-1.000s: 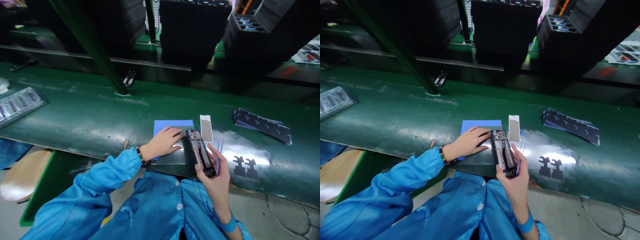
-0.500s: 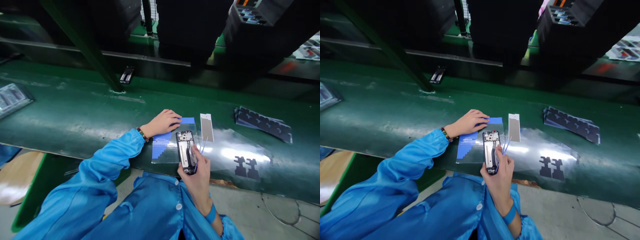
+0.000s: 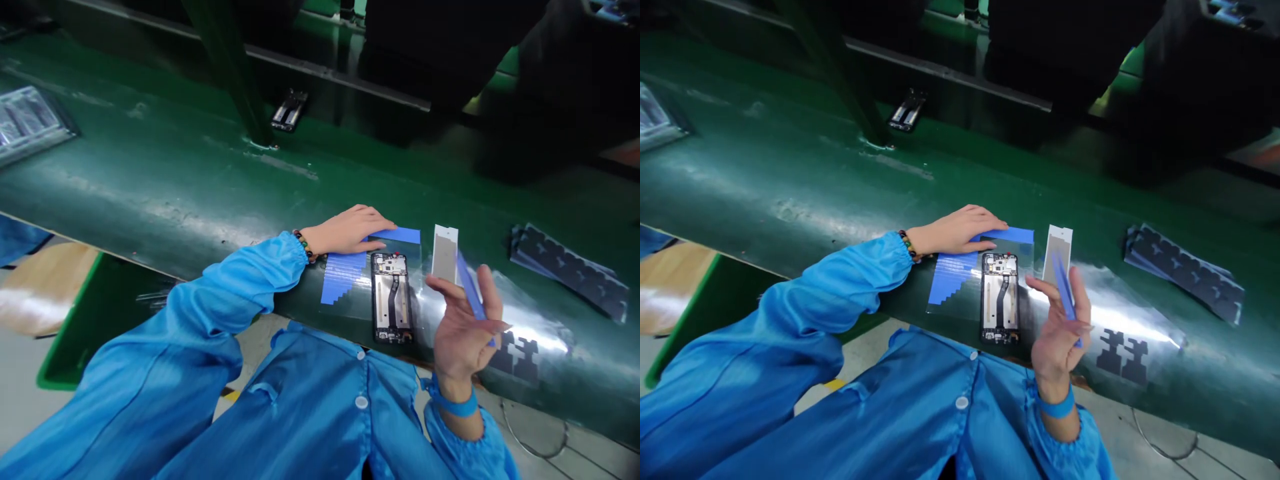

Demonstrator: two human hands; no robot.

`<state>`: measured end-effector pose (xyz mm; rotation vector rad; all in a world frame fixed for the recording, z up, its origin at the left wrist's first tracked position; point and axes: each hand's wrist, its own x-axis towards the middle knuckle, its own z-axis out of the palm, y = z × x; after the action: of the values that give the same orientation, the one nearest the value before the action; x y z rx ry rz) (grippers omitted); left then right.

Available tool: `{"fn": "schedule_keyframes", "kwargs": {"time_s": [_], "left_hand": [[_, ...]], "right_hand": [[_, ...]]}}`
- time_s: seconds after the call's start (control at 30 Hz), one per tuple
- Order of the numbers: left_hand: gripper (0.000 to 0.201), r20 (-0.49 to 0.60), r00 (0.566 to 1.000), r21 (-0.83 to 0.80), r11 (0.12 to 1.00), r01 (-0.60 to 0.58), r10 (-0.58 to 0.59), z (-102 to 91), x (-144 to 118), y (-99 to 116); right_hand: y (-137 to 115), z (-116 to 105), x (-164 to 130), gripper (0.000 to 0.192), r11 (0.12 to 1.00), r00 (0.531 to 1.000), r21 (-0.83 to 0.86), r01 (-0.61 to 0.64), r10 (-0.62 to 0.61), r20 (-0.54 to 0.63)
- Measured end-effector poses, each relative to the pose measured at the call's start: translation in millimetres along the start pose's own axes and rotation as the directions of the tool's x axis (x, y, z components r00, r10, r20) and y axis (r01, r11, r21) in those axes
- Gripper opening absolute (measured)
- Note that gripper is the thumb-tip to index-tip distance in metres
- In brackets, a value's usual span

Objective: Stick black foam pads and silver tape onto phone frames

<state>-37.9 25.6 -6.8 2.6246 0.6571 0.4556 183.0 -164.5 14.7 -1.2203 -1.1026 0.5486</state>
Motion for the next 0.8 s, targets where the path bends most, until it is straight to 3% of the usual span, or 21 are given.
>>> {"fn": "schedule_keyframes", "kwargs": {"time_s": [0.07, 0.17, 0.37, 0.5, 0.63, 0.7, 0.8], "left_hand": [[0.048, -0.005, 1.0, 0.011, 1.0, -0.014, 0.014, 2.2, 0, 0], [0.045, -0.011, 1.0, 0.032, 0.999, -0.02, 0.021, 5.6, 0, 2], [0.043, -0.006, 1.0, 0.072, 0.997, -0.026, 0.027, 6.8, -1, 4], [0.045, -0.012, 0.999, 0.087, 0.996, -0.035, 0.036, 6.4, -3, 5], [0.047, -0.005, 1.0, 0.091, 0.996, -0.014, 0.015, 5.6, -3, 8], [0.049, -0.019, 1.0, 0.092, 0.996, -0.006, 0.008, 4.8, -3, 11], [0.059, -0.046, 0.999, 0.088, 0.996, -0.003, 0.007, 3.4, -4, 15]], "right_hand": [[3, 6, 3, 0.06, 0.999, 0.999, -0.004, -0.043, 0.043, -0.025], [7, 11, -2, 0.036, 0.992, 0.989, 0.007, -0.127, 0.128, -0.079], [2, 18, -25, 0.039, 0.93, 0.931, 0.093, -0.355, 0.342, 0.13], [-12, 22, -34, 0.038, 0.804, 0.822, 0.176, -0.568, 0.542, 0.178], [-22, 23, -38, 0.03, 0.725, 0.707, 0.081, -0.684, 0.63, 0.32], [-24, 25, -41, 0.031, 0.768, 0.732, -0.002, -0.641, 0.612, 0.299], [-21, 31, -45, 0.032, 0.87, 0.855, -0.097, -0.484, 0.494, 0.16]]}}
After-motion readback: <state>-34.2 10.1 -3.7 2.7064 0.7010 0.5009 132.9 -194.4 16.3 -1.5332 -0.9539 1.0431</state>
